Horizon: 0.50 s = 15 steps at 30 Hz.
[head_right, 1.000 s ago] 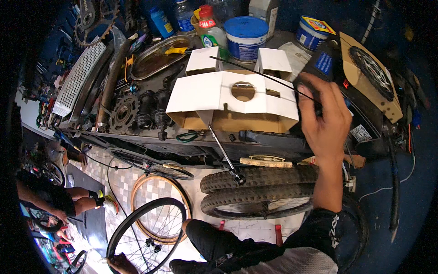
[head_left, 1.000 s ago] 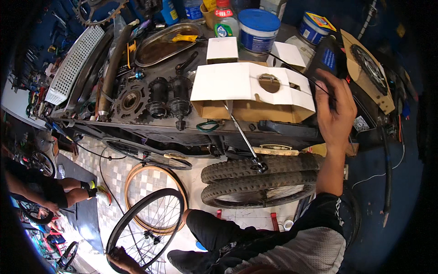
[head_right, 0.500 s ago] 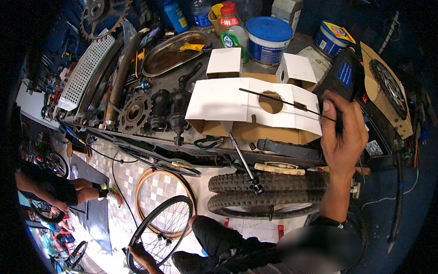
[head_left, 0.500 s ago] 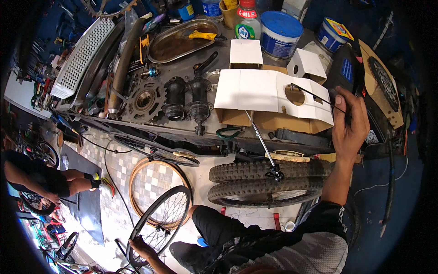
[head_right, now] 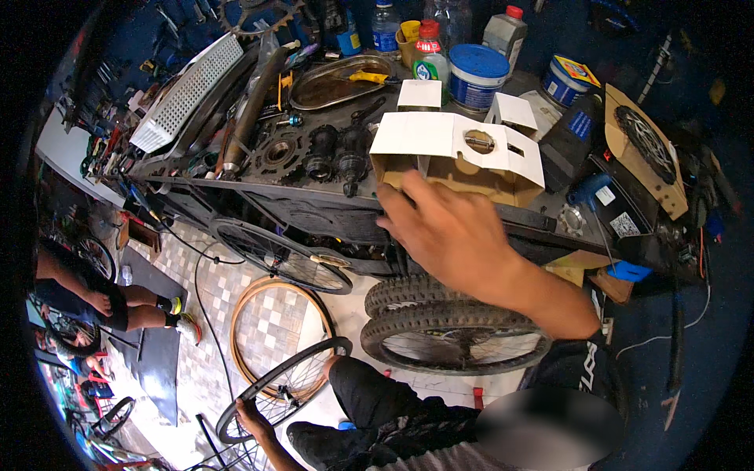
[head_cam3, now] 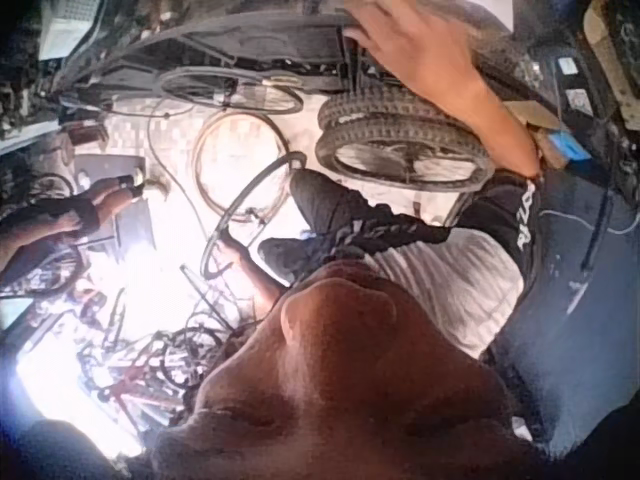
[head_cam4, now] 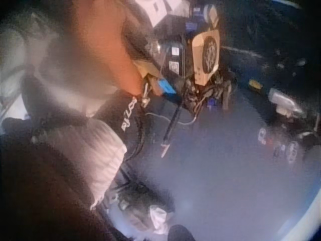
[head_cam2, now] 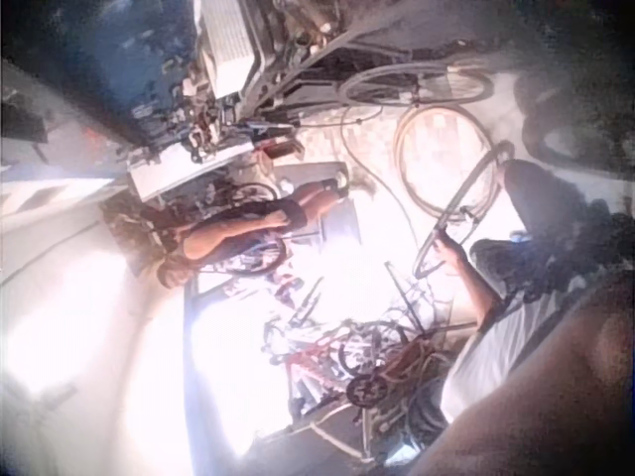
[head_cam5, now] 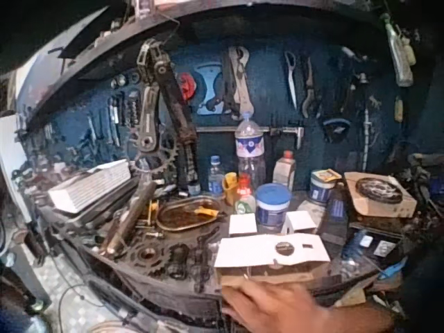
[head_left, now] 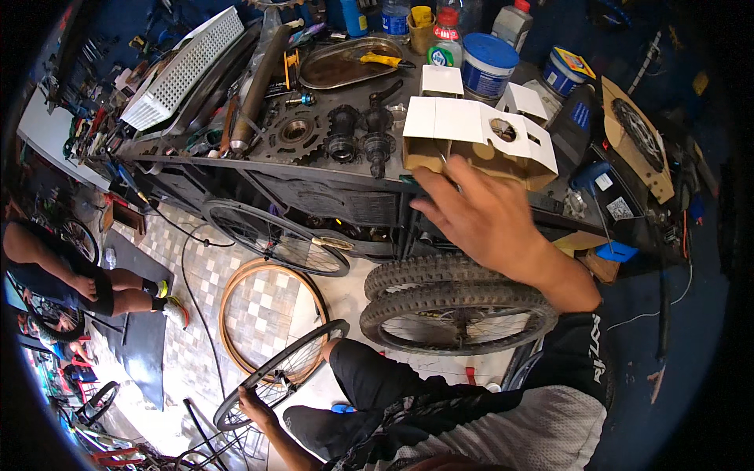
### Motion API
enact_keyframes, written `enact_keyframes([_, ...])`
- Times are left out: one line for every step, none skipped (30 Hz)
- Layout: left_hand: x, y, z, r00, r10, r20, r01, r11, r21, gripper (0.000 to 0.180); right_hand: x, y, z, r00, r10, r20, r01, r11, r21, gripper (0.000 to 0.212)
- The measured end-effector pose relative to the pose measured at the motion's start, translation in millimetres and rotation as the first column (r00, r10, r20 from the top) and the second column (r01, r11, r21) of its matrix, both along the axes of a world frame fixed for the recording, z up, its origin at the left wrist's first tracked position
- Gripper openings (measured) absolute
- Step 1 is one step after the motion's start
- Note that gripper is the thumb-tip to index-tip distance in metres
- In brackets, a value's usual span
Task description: The person installs spokes into a bicycle wheel rim, threading them through the hub and securing them with nipples. The person uses a spoke wrench to tighten the nipples and adjusts the wheel orientation as needed.
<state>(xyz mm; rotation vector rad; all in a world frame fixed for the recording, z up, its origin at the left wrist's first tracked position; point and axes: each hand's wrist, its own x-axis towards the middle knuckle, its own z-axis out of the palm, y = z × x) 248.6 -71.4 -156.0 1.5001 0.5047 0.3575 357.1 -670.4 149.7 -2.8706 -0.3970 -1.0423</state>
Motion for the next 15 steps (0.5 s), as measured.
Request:
enact_keyframes([-2.9, -8.3, 2.0, 0.998, 0.059, 0.025, -0.059, 0.998, -0.004, 0.044, 8.9, 1.6, -6.2, 0.998, -0.011, -0.067, 0.011, 1.000, -0.010, 0.028])
enact_keyframes([-4.1, -13.3, 5.9, 0.997, 0.075, 0.034, -0.075, 0.997, 0.014, 0.045, 14.1, 2.4, -9.6, 0.991, -0.031, -0.134, 0.029, 0.999, -0.021, 0.026])
enact_keyframes([-6.5, -15.1, 7.3, 0.995, 0.089, 0.042, -0.091, 0.995, 0.033, 0.045, 16.5, 2.6, -11.9, 0.978, -0.053, -0.200, 0.047, 0.998, -0.033, 0.024])
enact_keyframes([-10.5, -8.7, 9.0, 0.997, 0.063, 0.044, -0.062, 0.998, -0.031, 0.048, 17.7, 1.5, -13.5, 0.975, -0.077, -0.208, 0.072, 0.997, -0.032, 0.023])
enact_keyframes([-15.0, -6.0, 8.6, 0.996, 0.073, 0.057, -0.071, 0.997, -0.030, 0.050, 16.3, -1.8, -14.6, 0.971, -0.102, -0.216, 0.097, 0.995, -0.032, 0.022])
enact_keyframes([-20.2, -2.9, 8.8, 0.994, 0.081, 0.069, -0.079, 0.996, -0.029, 0.051, 12.9, -4.9, -13.9, 0.966, -0.129, -0.225, 0.125, 0.992, -0.032, 0.021])
enact_keyframes([-25.3, -3.3, 11.4, 0.992, 0.096, 0.081, -0.094, 0.995, -0.028, 0.052, 10.0, -7.2, -12.4, 0.959, -0.154, -0.239, 0.150, 0.988, -0.036, 0.021])
enact_keyframes([-32.3, 7.0, 10.5, 0.996, 0.075, 0.050, -0.073, 0.997, -0.034, 0.058, 5.9, -10.0, -10.6, 0.950, -0.181, -0.254, 0.177, 0.983, -0.039, 0.021])
enact_keyframes([-36.0, 9.5, 8.7, 0.995, 0.083, 0.063, -0.081, 0.996, -0.042, 0.059, 2.1, -12.8, -8.4, 0.941, -0.208, -0.268, 0.203, 0.978, -0.044, 0.021])
enact_keyframes([-35.9, 5.6, 15.1, 0.993, 0.090, 0.074, -0.086, 0.995, -0.050, 0.061, -0.9, -15.9, -5.4, 0.927, -0.231, -0.294, 0.225, 0.973, -0.055, 0.021])
enact_keyframes([-38.5, 4.0, 18.0, 0.992, 0.097, 0.084, -0.093, 0.994, -0.058, 0.063, -3.6, -16.8, 0.7, 0.914, -0.238, -0.329, 0.224, 0.971, -0.082, 0.022])
enact_keyframes([-46.3, 20.2, 5.7, 0.996, 0.054, 0.076, -0.049, 0.996, -0.068, 0.069, -5.9, -17.1, 8.4, 0.899, -0.245, -0.364, 0.220, 0.969, -0.109, 0.024])
enact_keyframes([-47.1, 19.9, 4.6, 0.996, 0.056, 0.075, -0.051, 0.997, -0.065, 0.069, -7.9, -18.2, 14.9, 0.883, -0.257, -0.393, 0.221, 0.966, -0.134, 0.025])
enact_keyframes([-48.3, 19.9, 3.7, 0.996, 0.059, 0.073, -0.054, 0.997, -0.062, 0.069, -5.5, -20.5, 18.2, 0.863, -0.252, -0.437, 0.223, 0.968, -0.118, 0.022])
enact_keyframes([-50.2, 19.7, 2.7, 0.996, 0.062, 0.071, -0.058, 0.997, -0.058, 0.070, -2.5, -20.6, 20.6, 0.887, -0.230, -0.400, 0.204, 0.973, -0.107, 0.020])
